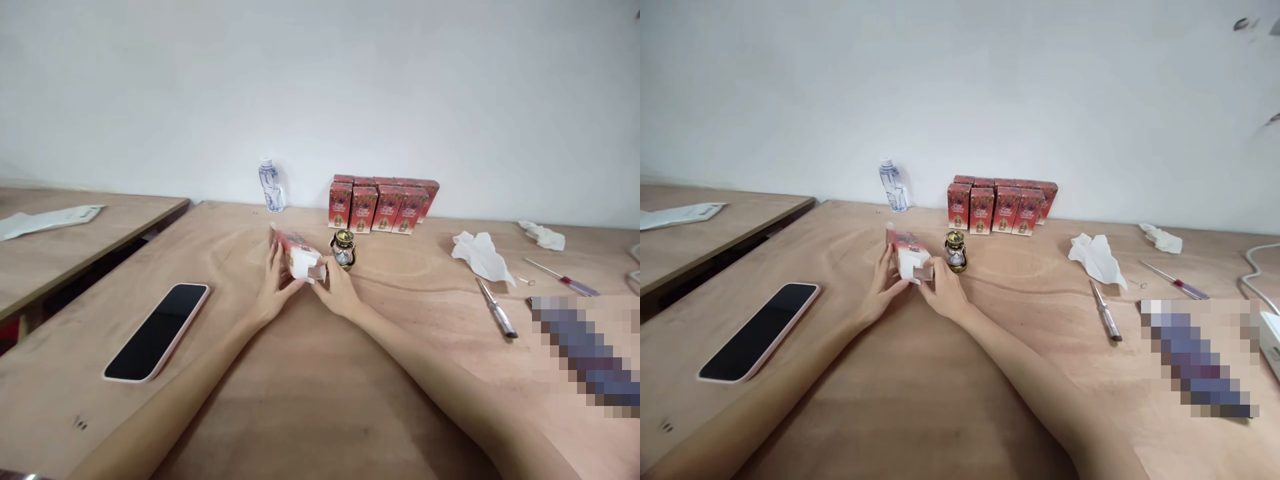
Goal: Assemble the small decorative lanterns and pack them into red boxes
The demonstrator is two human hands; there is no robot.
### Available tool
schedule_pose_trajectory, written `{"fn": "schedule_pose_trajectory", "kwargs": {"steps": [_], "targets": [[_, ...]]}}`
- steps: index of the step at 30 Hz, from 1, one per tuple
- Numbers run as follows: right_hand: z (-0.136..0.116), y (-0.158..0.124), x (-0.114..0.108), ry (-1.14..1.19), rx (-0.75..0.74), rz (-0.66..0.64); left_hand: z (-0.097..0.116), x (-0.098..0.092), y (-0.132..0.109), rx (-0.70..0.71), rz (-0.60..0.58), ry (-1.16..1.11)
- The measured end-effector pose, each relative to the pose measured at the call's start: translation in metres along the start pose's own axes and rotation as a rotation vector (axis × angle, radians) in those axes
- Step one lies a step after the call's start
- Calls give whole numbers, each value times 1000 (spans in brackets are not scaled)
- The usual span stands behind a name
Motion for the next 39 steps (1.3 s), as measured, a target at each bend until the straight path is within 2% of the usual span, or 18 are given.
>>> {"fn": "schedule_pose_trajectory", "kwargs": {"steps": [3,7,12,15,19,24,27,31,34,39], "targets": [[-5,0,-6,-3,-25,53,12,2,-2,22,11,-6],[-11,0,-4,5,-106,-21,19,1,0,40,62,-5],[0,1,-6,31,8,71,27,-2,-1,148,58,83],[2,2,-6,32,51,61,33,-7,-4,238,89,213],[1,2,-7,6,76,44,33,-17,-6,193,183,275],[-1,0,-1,-42,24,-25,40,-25,-7,238,243,298],[0,0,3,38,6,-79,39,-27,-8,218,282,240],[5,0,3,195,55,-60,32,-25,-11,240,353,172],[12,0,5,325,142,-47,30,-23,-11,304,339,170],[11,-1,6,503,187,17,41,-21,-6,463,172,349]]}}
Point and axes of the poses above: each hand's wrist, its own y-axis towards the middle knuckle, its own x-axis out of the palm, z = x × y, the point moved 5 cm from there along y, towards the middle knuckle
